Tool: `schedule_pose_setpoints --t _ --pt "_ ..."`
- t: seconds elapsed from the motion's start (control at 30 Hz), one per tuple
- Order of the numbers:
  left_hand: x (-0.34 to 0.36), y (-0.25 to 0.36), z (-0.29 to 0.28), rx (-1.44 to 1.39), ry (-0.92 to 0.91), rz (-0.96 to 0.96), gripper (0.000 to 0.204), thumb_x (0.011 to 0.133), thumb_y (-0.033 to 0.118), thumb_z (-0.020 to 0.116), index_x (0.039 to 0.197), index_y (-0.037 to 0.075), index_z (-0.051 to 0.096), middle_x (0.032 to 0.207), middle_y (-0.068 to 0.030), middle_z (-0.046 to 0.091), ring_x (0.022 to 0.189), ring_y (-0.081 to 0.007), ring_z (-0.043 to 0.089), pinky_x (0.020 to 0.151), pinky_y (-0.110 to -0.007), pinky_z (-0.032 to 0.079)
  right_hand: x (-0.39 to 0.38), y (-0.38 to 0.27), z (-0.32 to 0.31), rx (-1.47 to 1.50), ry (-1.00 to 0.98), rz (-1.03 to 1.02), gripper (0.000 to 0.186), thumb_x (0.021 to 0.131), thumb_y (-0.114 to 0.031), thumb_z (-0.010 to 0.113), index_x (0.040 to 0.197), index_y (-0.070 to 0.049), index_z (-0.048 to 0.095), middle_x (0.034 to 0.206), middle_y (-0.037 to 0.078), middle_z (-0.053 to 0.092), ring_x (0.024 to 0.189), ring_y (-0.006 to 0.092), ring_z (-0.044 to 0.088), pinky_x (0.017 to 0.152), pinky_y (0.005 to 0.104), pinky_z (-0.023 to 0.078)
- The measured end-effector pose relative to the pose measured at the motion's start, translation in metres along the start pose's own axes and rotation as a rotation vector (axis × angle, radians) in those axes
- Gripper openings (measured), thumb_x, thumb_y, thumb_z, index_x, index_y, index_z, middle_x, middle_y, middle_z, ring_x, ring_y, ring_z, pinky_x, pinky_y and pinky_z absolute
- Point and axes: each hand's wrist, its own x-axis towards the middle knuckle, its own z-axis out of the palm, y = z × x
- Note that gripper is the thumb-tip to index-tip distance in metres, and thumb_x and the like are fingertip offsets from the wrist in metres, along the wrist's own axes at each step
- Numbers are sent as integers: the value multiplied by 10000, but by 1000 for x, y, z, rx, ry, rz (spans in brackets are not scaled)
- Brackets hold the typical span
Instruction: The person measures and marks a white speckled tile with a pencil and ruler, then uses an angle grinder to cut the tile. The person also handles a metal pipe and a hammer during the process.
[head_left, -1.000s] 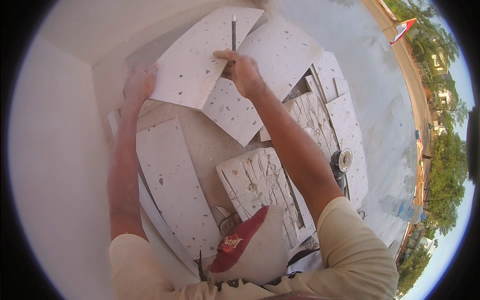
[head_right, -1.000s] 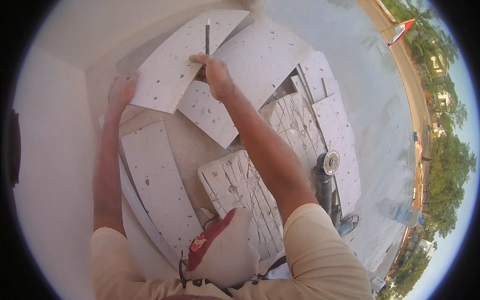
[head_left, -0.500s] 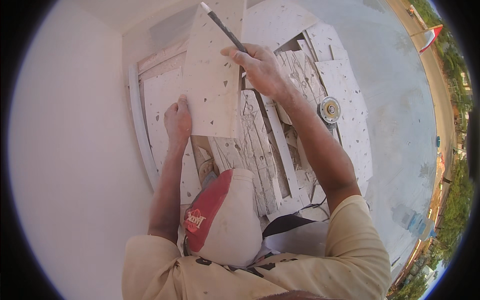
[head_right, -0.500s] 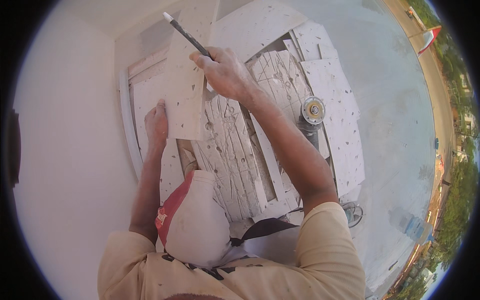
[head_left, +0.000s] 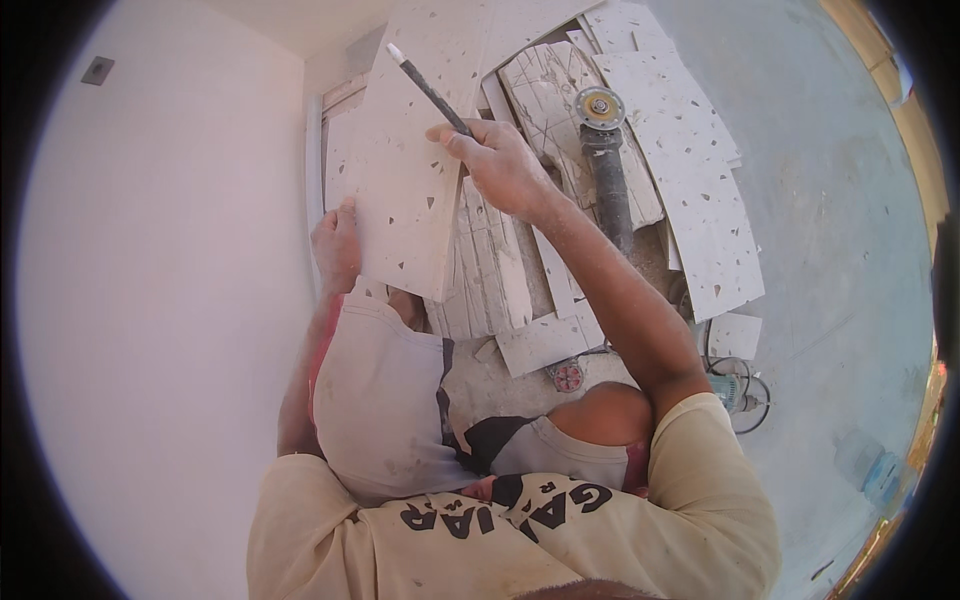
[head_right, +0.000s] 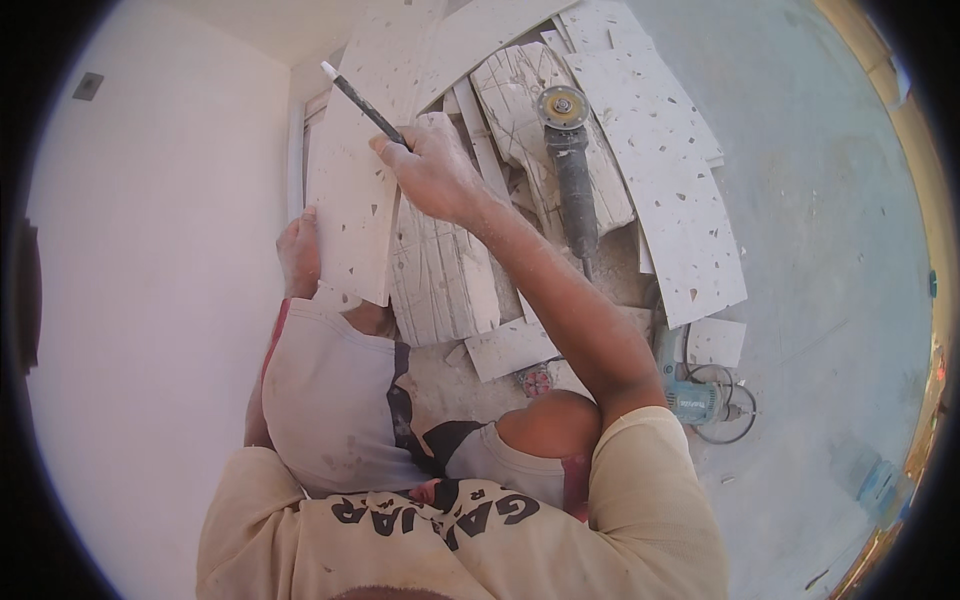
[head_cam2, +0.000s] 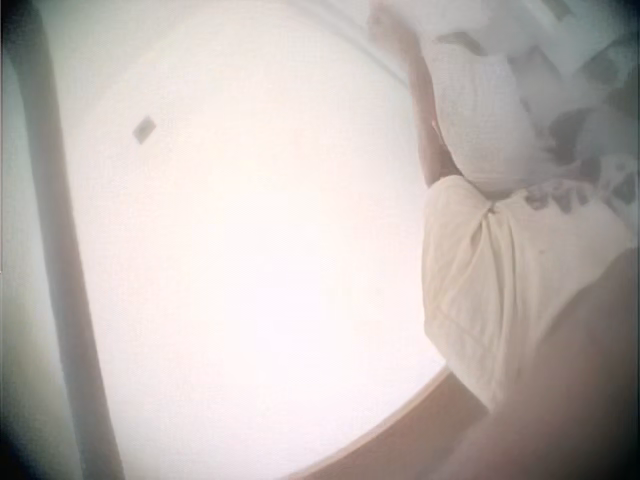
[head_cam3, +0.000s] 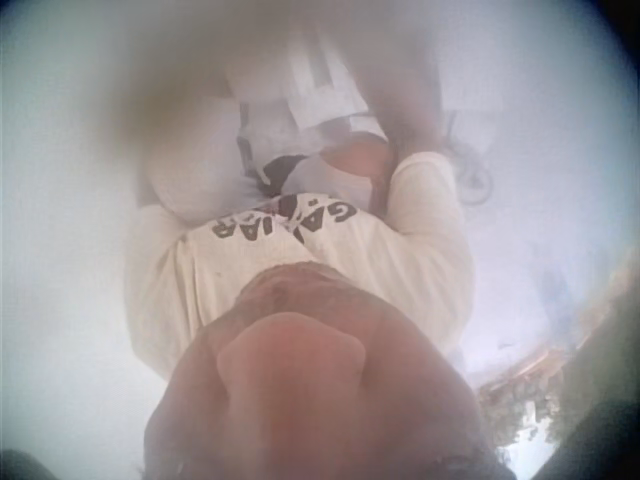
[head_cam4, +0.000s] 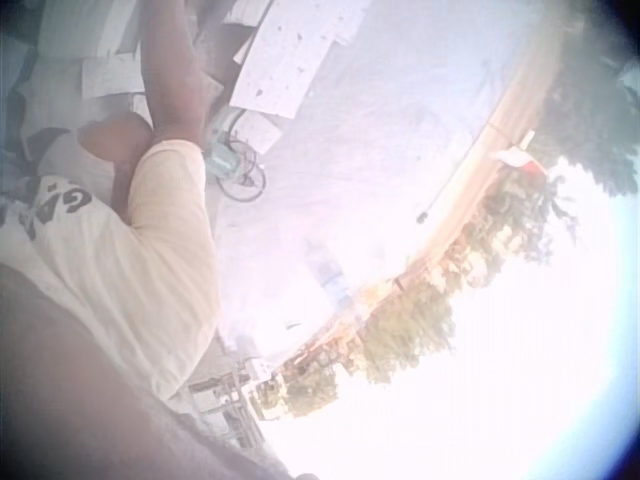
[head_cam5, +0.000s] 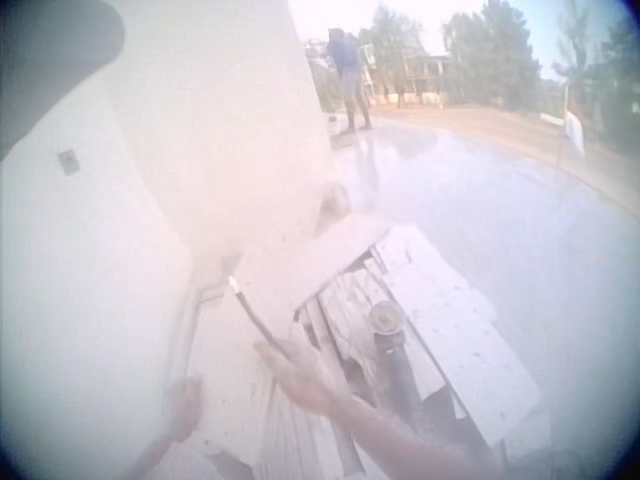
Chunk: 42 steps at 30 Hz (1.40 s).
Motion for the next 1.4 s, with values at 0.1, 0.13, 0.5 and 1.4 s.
schedule_pose_setpoints --t 0.1,0.13,0.5,1.4 --pt "-10 -22 -25 47 15 126 515 973 417 593 721 -32 612 581 -63 519 567 -151 453 542 -362 394 -29 19 26 239 22 -47 394 998 -301 536 1011 66 678 830 73 658 765 140 581 710 316 467" --pt "-18 -4 -30 88 -4 120 511 969 421 597 740 -34 629 587 -77 540 569 -160 477 550 -364 407 -38 24 23 347 18 0 389 1004 -293 533 1056 61 683 867 57 667 782 131 584 716 303 469" --pt "-40 0 -82 213 38 284 467 961 424 612 864 -29 676 693 -149 650 631 -224 598 654 -379 485 -91 41 51 421 -38 29 360 1027 -238 514 1232 20 658 1109 79 673 999 128 595 900 291 469" --pt "-52 -155 -86 342 -223 172 430 949 413 600 984 -4 696 849 -249 689 816 -422 665 751 -469 501 -137 158 139 337 -386 436 391 1036 -257 500 1377 -89 590 1141 32 619 942 124 536 844 285 456"
